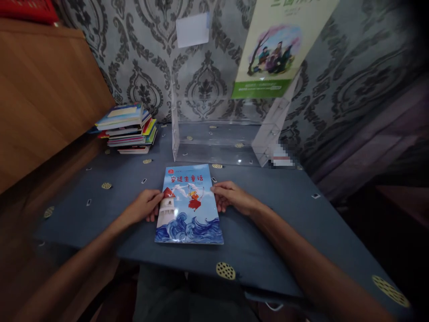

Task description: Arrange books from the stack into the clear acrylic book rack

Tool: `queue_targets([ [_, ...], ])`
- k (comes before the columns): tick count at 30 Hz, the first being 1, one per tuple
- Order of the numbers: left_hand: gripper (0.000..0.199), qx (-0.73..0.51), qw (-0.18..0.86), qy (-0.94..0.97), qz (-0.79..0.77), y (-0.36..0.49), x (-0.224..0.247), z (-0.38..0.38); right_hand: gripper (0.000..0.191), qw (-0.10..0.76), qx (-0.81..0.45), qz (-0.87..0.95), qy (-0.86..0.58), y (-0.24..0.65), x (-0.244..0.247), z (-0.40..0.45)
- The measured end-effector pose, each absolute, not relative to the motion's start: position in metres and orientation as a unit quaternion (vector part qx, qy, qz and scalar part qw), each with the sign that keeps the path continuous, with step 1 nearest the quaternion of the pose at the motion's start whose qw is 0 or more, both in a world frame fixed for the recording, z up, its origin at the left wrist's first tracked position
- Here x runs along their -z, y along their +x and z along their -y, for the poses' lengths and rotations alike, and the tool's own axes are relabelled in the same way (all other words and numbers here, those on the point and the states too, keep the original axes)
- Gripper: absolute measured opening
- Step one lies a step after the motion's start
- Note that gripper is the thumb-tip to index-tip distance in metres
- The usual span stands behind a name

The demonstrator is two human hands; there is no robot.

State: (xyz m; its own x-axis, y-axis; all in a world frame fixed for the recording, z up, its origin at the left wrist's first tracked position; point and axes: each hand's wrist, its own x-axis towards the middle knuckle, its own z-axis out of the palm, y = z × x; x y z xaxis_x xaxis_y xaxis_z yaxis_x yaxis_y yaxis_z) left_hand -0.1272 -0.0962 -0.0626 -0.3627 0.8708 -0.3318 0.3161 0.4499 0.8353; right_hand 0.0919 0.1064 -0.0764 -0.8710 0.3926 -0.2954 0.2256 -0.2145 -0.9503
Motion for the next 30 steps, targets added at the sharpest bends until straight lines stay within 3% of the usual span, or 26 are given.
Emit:
queue_targets([
  [5, 0.030, -0.172, 0.118, 0.548, -0.810, -0.139, 0.055, 0.086, 0.039, -0.003, -0.640, 0.715, -0.281, 0.097, 0.080, -0.117],
  [8, 0.021, -0.167, 0.046, 0.559, -0.811, -0.142, 0.060, 0.071, 0.040, 0.077, -0.501, 0.810, -0.294, 0.095, 0.077, -0.118],
  [12, 0.030, -0.181, 0.023, 0.577, -0.797, -0.144, 0.075, 0.054, 0.025, 0.224, -0.321, 0.900, -0.192, 0.074, 0.070, -0.098],
  [13, 0.031, -0.180, 0.022, 0.579, -0.795, -0.144, 0.078, 0.052, 0.020, 0.235, -0.298, 0.913, -0.147, 0.065, 0.069, -0.091],
  [17, 0.033, -0.189, 0.000, 0.587, -0.787, -0.146, 0.093, 0.050, 0.038, 0.182, -0.254, 0.950, 0.000, 0.024, 0.076, -0.072],
  [22, 0.033, -0.208, -0.033, 0.588, -0.781, -0.145, 0.103, 0.053, 0.045, 0.115, -0.216, 0.969, -0.028, 0.009, 0.094, -0.083],
  [30, 0.035, -0.189, -0.020, 0.595, -0.781, -0.148, 0.101, 0.045, 0.044, 0.199, -0.242, 0.939, -0.144, 0.065, 0.119, -0.137],
])
